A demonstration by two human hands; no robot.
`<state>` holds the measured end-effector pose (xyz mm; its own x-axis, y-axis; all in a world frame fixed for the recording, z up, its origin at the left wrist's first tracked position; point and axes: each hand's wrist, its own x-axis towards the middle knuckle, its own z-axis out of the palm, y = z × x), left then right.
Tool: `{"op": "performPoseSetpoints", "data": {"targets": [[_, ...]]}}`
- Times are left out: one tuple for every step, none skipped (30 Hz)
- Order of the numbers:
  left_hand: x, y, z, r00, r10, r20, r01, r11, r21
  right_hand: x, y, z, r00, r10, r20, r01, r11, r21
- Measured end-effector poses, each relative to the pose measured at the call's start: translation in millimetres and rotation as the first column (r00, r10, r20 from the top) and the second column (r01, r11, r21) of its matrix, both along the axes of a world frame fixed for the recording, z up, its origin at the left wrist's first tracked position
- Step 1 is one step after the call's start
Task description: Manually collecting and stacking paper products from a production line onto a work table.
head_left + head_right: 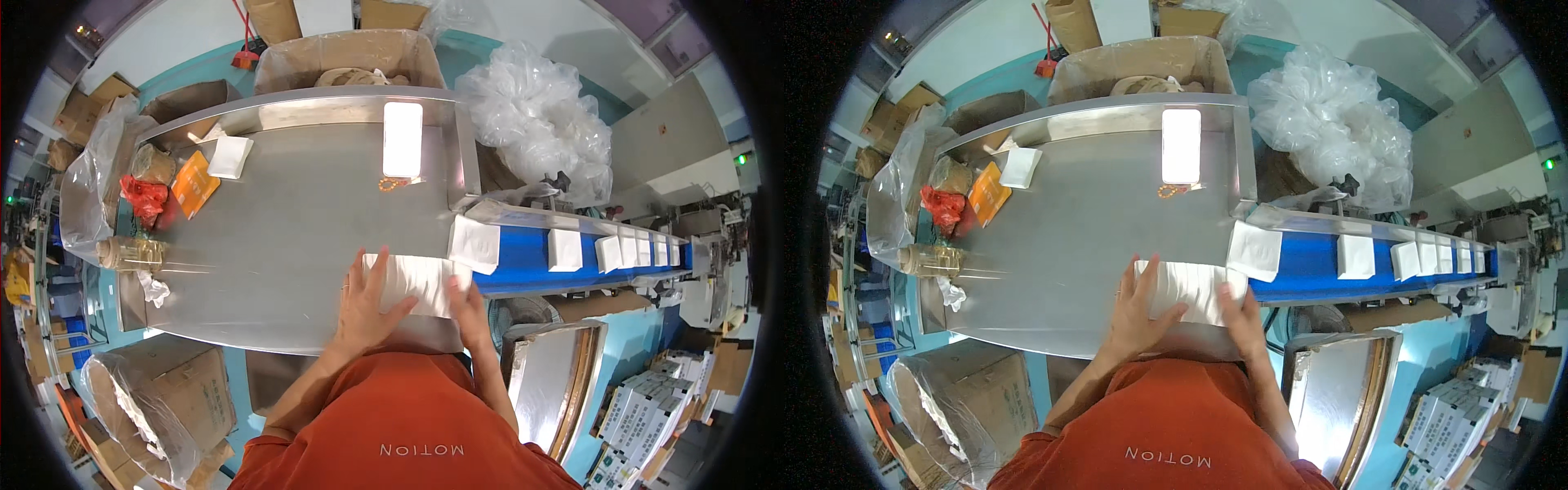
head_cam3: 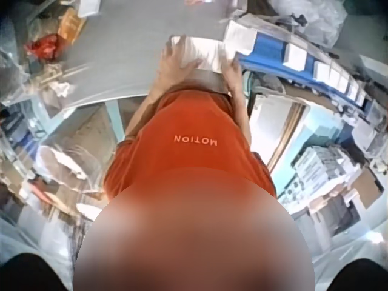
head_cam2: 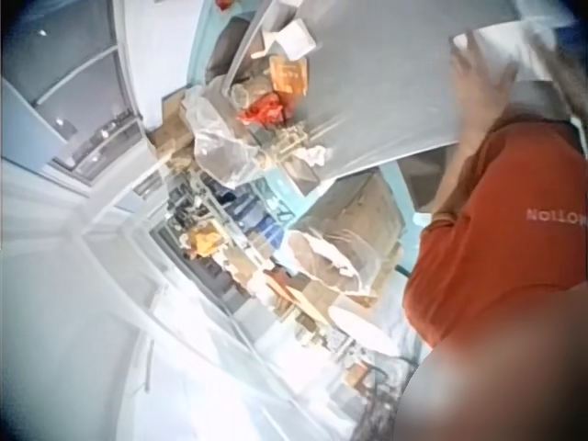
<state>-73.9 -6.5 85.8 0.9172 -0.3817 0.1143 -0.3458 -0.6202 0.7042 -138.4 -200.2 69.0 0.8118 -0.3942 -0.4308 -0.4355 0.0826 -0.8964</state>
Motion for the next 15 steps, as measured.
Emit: {"op": "performPoseSetpoints", "data": {"targets": [[-3,-4,4,0.999,0.011,-0.042,-0.01,1.0,0.019,-4,0,-28,0.987,0.14,0.072,-0.121,0.967,-0.223],[-5,-6,8,0.996,0.03,-0.083,-0.027,0.999,0.039,-1,6,-15,0.99,0.137,0.037,-0.132,0.984,-0.119],[-5,-5,6,0.996,0.028,-0.082,-0.025,0.999,0.038,-2,5,-20,0.99,0.135,0.037,-0.13,0.984,-0.12],[-5,-5,1,0.997,0.055,-0.053,-0.053,0.998,0.036,-4,2,-28,1.0,-0.016,-0.011,0.018,0.966,0.259],[-4,-3,-3,0.996,0.086,-0.024,-0.085,0.996,0.034,0,2,-26,0.985,-0.133,-0.11,0.172,0.788,0.591],[-2,-1,-5,0.996,0.091,-0.022,-0.09,0.995,0.034,-1,0,-14,0.985,-0.105,-0.14,0.172,0.714,0.679],[0,1,-7,0.993,0.115,0.014,-0.115,0.992,0.042,-3,-2,-13,0.985,-0.1,-0.139,0.168,0.714,0.679],[0,3,-8,0.989,0.137,0.048,-0.139,0.989,0.05,-10,-5,-12,0.989,0.001,-0.151,0.097,0.759,0.643],[1,4,-8,0.989,0.141,0.046,-0.144,0.988,0.051,-15,-6,-11,0.981,0.101,-0.168,0.022,0.795,0.606],[2,6,-8,0.991,0.129,0.037,-0.13,0.991,0.039,-17,-5,-11,0.976,0.145,-0.163,-0.033,0.836,0.547],[3,5,-6,0.994,0.106,0.031,-0.106,0.994,0.022,-25,-15,-33,0.989,0.055,-0.141,0.026,0.856,0.517],[4,3,-4,0.994,0.1,0.032,-0.101,0.995,0.021,-33,-27,-61,0.993,-0.034,-0.115,0.087,0.869,0.488],[4,3,-3,0.998,0.057,-0.034,-0.058,0.998,-0.034,-34,-29,-74,0.965,-0.262,0.009,0.223,0.836,0.502],[4,4,-2,0.995,0.019,-0.099,-0.028,0.996,-0.086,-24,-25,-60,0.944,-0.329,0.034,0.26,0.803,0.536],[3,4,0,0.995,0.024,-0.101,-0.032,0.996,-0.083,-9,-19,-34,0.916,-0.397,0.056,0.298,0.767,0.568]]}}
